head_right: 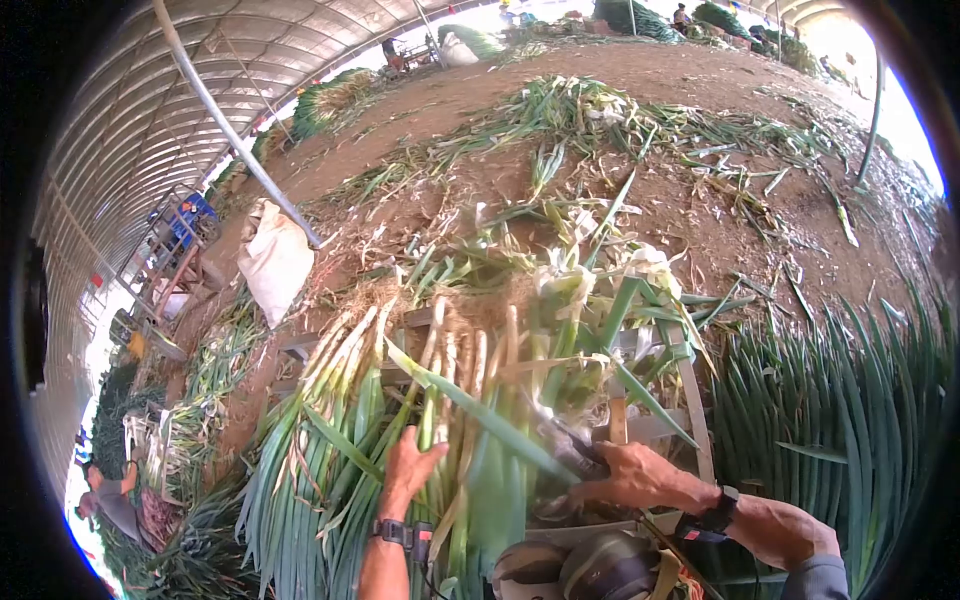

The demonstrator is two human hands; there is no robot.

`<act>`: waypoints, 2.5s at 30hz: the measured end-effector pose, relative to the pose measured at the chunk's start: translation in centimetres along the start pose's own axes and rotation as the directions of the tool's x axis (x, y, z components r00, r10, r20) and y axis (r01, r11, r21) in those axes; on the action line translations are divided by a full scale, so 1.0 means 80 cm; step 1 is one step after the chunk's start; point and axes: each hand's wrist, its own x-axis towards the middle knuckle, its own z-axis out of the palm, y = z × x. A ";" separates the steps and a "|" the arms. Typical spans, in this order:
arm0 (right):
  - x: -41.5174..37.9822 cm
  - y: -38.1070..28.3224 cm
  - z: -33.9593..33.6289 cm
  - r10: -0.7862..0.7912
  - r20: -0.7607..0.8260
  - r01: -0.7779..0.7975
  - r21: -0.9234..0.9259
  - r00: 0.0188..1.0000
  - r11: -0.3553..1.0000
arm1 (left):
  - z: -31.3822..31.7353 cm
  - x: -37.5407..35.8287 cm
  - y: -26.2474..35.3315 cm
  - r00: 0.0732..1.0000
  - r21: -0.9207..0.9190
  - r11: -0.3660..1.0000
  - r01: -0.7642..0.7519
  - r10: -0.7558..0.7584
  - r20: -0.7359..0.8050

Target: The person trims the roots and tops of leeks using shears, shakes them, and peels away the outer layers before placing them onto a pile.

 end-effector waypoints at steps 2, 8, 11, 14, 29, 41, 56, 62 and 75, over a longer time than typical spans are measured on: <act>0.000 0.007 0.003 0.003 0.003 -0.003 -0.034 1.000 0.999 | -0.014 0.006 -0.011 0.997 0.049 0.999 0.014 -0.010 -0.077; 0.005 0.006 0.010 -0.115 -0.065 0.099 -0.208 0.991 0.973 | -0.020 0.027 -0.051 0.914 0.457 0.887 -0.060 0.233 -0.332; 0.008 -0.001 0.012 -0.077 -0.072 0.060 -0.206 0.994 0.977 | 0.004 -0.003 0.025 0.924 0.281 0.921 -0.271 0.331 -0.192; 0.012 0.012 0.019 -0.098 -0.078 0.078 -0.232 0.992 0.970 | 0.034 -0.001 0.057 0.806 0.377 0.746 -0.549 0.592 0.002; -0.012 0.027 0.013 -0.145 -0.061 0.121 -0.293 0.988 0.948 | -0.078 0.120 0.137 0.523 0.236 0.896 -0.376 0.416 -0.744; 0.003 0.007 0.027 -0.126 0.020 0.125 -0.364 0.992 0.923 | 0.107 -0.033 0.054 0.814 0.508 0.736 -0.448 0.571 -0.111; 0.103 -0.005 0.030 -0.168 -0.081 0.105 -0.503 0.982 0.858 | 0.117 -0.021 0.057 0.806 0.604 0.658 -0.450 0.590 -0.043; 0.107 -0.032 0.018 -0.101 -0.110 0.033 -0.500 0.989 0.865 | 0.147 0.006 0.071 0.816 0.631 0.692 -0.351 0.556 -0.156; 0.171 -0.010 0.009 -0.144 -0.278 0.013 -0.425 0.950 0.905 | 0.178 0.033 0.074 0.916 0.625 0.758 -0.185 0.364 -0.170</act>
